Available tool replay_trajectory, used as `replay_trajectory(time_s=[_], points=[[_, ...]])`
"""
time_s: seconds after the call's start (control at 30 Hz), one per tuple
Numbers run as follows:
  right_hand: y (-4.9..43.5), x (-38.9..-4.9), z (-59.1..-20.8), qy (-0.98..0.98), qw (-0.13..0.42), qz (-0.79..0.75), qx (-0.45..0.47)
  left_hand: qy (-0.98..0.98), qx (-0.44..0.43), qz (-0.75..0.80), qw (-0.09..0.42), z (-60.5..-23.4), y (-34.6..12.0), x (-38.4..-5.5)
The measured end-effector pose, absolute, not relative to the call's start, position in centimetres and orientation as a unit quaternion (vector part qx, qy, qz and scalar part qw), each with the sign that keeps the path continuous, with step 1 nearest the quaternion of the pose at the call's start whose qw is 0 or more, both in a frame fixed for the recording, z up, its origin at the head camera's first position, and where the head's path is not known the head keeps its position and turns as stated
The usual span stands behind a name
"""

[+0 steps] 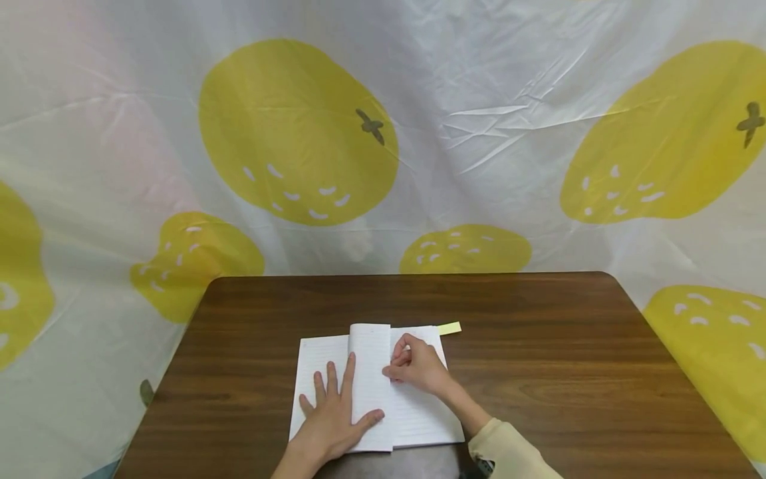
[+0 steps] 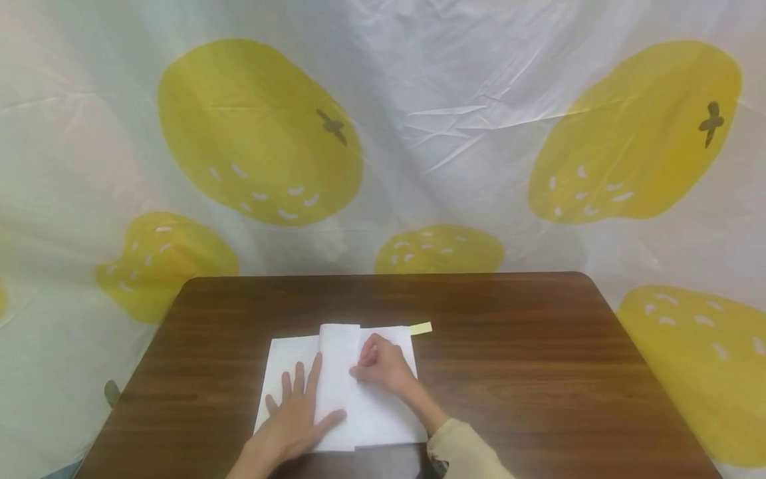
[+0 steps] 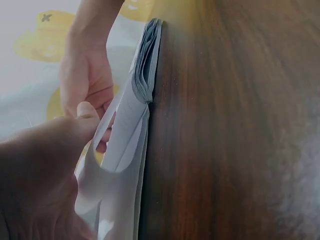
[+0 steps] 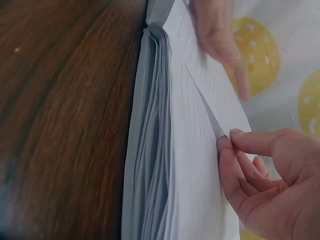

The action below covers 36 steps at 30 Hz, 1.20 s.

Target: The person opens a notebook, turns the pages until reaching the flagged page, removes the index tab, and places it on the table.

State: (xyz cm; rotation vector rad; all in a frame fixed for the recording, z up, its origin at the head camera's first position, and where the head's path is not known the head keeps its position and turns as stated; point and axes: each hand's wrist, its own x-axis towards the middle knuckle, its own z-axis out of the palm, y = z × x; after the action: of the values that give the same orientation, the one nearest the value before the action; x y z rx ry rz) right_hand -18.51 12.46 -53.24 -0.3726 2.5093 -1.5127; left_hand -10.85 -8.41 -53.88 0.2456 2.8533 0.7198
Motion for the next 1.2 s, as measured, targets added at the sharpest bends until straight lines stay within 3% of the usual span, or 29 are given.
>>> replay_trajectory(time_s=[0.6, 1.07, 1.2], points=[[9.9, -18.7, -52.6, 0.832, 0.114, -0.507, -0.194, 0.962, 0.092, 0.256, 0.038, -54.5, -8.7, -10.7], [13.0, -19.9, -51.7, 0.918, 0.042, -0.281, -0.278, 0.954, 0.086, 0.283, 0.039, -53.8, -8.8, -11.4], [12.8, -20.4, -51.1, 0.937, 0.049, -0.210, -0.274, 0.961, 0.076, 0.263, 0.030, -53.5, -8.5, -11.6]])
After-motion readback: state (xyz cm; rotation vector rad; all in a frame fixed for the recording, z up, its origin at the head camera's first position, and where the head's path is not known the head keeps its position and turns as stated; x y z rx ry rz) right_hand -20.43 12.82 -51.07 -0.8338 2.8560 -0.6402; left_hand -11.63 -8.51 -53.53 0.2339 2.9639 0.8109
